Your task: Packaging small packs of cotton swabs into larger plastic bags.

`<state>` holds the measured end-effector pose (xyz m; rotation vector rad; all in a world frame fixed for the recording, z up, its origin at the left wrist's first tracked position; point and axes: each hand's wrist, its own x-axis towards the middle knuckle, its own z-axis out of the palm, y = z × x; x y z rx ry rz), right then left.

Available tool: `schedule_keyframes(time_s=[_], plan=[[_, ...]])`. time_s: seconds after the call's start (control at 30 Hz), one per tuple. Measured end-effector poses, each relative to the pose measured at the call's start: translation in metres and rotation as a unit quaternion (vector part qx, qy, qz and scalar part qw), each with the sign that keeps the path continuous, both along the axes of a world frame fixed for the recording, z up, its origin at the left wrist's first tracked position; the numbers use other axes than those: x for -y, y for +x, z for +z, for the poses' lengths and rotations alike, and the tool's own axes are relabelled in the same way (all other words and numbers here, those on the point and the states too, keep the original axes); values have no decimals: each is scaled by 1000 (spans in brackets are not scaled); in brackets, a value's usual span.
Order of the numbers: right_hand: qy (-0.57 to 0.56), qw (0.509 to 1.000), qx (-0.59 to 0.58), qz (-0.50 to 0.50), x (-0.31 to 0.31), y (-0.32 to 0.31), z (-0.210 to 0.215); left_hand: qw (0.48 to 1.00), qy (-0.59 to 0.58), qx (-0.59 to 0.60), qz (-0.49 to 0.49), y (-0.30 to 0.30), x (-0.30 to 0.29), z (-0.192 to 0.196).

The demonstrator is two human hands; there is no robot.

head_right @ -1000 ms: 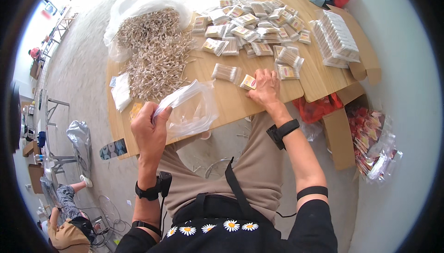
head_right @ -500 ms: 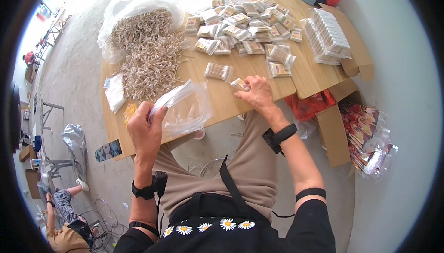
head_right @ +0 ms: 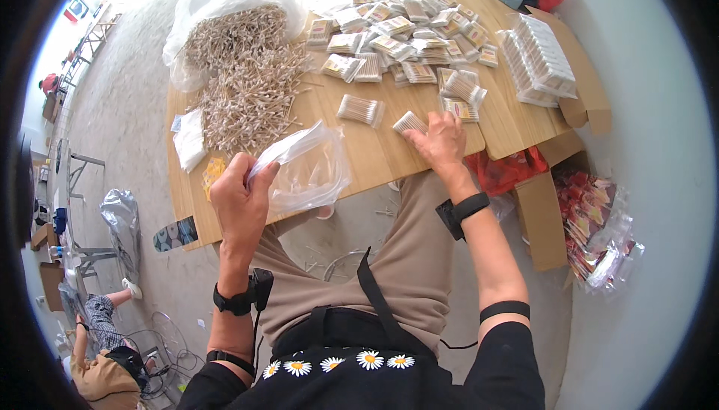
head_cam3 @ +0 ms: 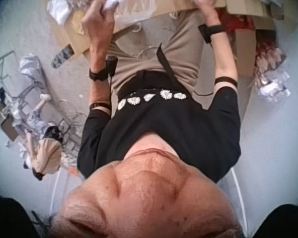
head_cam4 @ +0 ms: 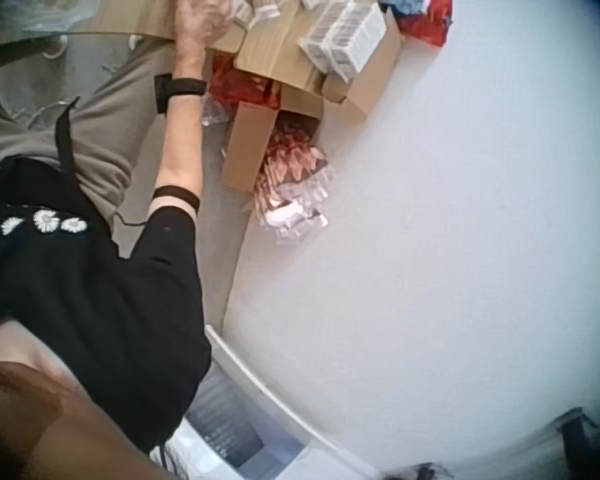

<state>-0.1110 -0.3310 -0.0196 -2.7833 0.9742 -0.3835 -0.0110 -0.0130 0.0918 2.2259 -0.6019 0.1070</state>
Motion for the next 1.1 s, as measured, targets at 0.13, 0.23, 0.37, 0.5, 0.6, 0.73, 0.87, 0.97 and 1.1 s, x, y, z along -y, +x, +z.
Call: schedule_keyframes(time_s=[0.13,0.23,0.37,0.5,0.6,0.73,0.87,0.97,1.1], plan=[[-47,997,-38,37,-11,5,-1,999,-30,15,0,0,3,-3],[-51,996,-47,51,-2,8,-2,999,-39,6,0,1,6,-5],[254,963,90,5,0,8,34,999,-45,11,-9,0,11,-8],[556,732,325,223,-90,3,162,999,-19,-21,-17,-5,14,-9],[464,779,154,394,-119,9,175,999,-34,-13,-20,-7,19,-8],[237,895,45,376,-130,8,134,997,-61,29,-26,-13,25,-2],[105,911,70,394,-142,5,117,992,-74,99,-32,-18,29,-1],[178,908,60,374,-139,1,112,986,2,143,-81,-23,35,1],[258,890,123,354,-138,-4,82,974,-5,185,-130,-39,47,4]])
